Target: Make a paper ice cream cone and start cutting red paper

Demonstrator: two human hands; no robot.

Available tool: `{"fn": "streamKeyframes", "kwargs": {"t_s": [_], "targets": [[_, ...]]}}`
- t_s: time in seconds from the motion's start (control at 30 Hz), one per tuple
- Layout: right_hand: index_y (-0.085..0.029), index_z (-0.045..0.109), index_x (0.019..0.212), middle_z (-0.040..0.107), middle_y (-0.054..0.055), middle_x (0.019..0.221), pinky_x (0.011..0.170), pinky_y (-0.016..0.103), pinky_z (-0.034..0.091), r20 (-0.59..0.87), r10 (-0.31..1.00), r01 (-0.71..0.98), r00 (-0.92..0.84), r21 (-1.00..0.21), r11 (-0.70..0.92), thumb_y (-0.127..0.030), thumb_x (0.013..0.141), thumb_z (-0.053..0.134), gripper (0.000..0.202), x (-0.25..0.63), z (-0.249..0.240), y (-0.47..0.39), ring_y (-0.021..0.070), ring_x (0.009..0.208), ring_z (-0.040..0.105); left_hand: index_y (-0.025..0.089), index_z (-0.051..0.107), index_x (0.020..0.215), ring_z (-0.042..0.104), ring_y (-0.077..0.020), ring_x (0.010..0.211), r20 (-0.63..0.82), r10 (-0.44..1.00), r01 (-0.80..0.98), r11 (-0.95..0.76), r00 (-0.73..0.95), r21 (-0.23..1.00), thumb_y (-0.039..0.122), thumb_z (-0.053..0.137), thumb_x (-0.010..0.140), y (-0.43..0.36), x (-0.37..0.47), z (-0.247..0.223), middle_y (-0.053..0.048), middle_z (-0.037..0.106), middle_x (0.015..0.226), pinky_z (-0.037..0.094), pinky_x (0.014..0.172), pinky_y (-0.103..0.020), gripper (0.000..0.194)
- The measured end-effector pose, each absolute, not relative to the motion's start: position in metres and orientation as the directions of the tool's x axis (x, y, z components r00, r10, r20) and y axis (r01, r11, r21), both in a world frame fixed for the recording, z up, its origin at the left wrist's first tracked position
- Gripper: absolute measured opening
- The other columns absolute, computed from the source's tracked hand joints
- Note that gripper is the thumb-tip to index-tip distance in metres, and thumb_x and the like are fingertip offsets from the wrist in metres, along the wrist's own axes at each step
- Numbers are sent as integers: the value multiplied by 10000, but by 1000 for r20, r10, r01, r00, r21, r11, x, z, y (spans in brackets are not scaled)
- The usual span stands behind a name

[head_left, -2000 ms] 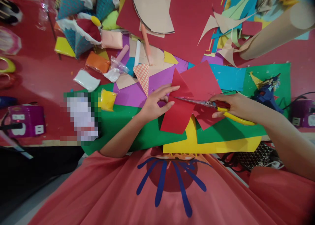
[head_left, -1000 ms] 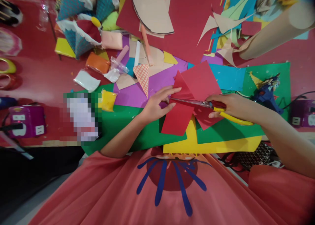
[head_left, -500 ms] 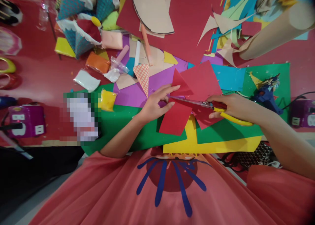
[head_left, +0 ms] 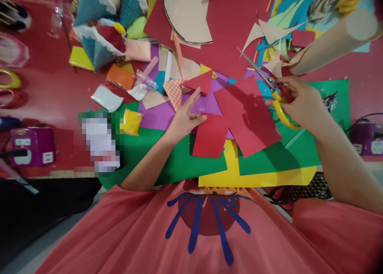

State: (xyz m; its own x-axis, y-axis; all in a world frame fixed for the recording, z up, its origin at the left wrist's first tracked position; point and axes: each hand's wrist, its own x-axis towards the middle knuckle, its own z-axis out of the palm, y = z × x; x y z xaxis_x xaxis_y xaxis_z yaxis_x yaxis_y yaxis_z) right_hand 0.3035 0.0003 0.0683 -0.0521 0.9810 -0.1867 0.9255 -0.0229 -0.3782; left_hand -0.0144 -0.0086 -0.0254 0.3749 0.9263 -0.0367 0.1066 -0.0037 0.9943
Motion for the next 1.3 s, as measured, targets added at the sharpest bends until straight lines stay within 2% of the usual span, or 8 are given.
{"fn": "streamKeyframes", "kwargs": {"t_s": [0.23,0.47,0.57,0.63,0.7,0.87,1.07,1.3], "targets": [[-156,544,1358,689,157,1177,872,378,460,-205,979,932,13,-352,-86,-335,820,639,575,296,54,16,284,998,639,219,582,1279,622,-57,674,-167,871,84,144,463,986,327,715,807,-11,-16,-11,-107,664,1262,556,660,-214,502],[-92,580,1312,591,258,1298,1017,554,392,-88,996,991,27,-127,-38,-367,919,509,485,282,68,5,439,1268,488,152,657,1090,666,-116,853,-93,925,206,16,370,978,251,623,828,-13,-6,-5,-80,710,1108,559,734,-228,282],[-150,616,1218,624,195,1252,1046,510,395,-68,993,920,-94,-388,61,-424,936,480,416,264,77,-7,355,1224,540,158,671,1053,644,-95,772,-67,936,193,-1,346,981,265,630,818,-15,-2,-3,-67,717,1058,547,692,-210,261],[-198,580,1220,668,125,1156,940,422,481,-233,932,721,-276,-692,41,-406,912,521,377,251,75,-12,269,1078,625,165,670,1051,624,-78,722,-58,936,209,-17,347,978,263,623,824,-15,2,-1,-60,713,1063,542,685,-205,251],[-213,560,1201,684,66,981,799,368,510,-340,859,580,-382,-812,-64,-359,863,577,368,240,68,-14,218,893,652,169,661,1068,611,-64,690,-55,930,237,-35,363,971,264,620,836,-13,4,0,-60,703,1097,547,703,-210,254],[-238,549,959,528,-62,651,562,266,437,-303,921,343,-245,-916,-210,-207,738,632,238,236,48,3,113,531,515,216,610,1118,648,-162,1074,146,953,310,-228,267,923,362,583,912,3,3,-3,-63,665,1210,541,962,-328,254],[-271,405,817,481,-62,751,492,231,436,-40,974,-44,224,-999,-31,-267,778,581,180,242,32,21,82,525,543,216,623,1082,394,-260,1427,204,904,604,-405,375,686,505,406,971,13,-1,-18,-124,455,1497,297,1211,-471,378],[-275,544,975,490,-48,757,467,258,403,68,992,211,110,-976,44,-273,853,639,155,235,13,11,69,485,499,192,484,1377,346,-281,1461,156,891,646,-420,425,637,539,362,974,11,-4,-32,-143,456,1508,240,1225,-515,546]]}}
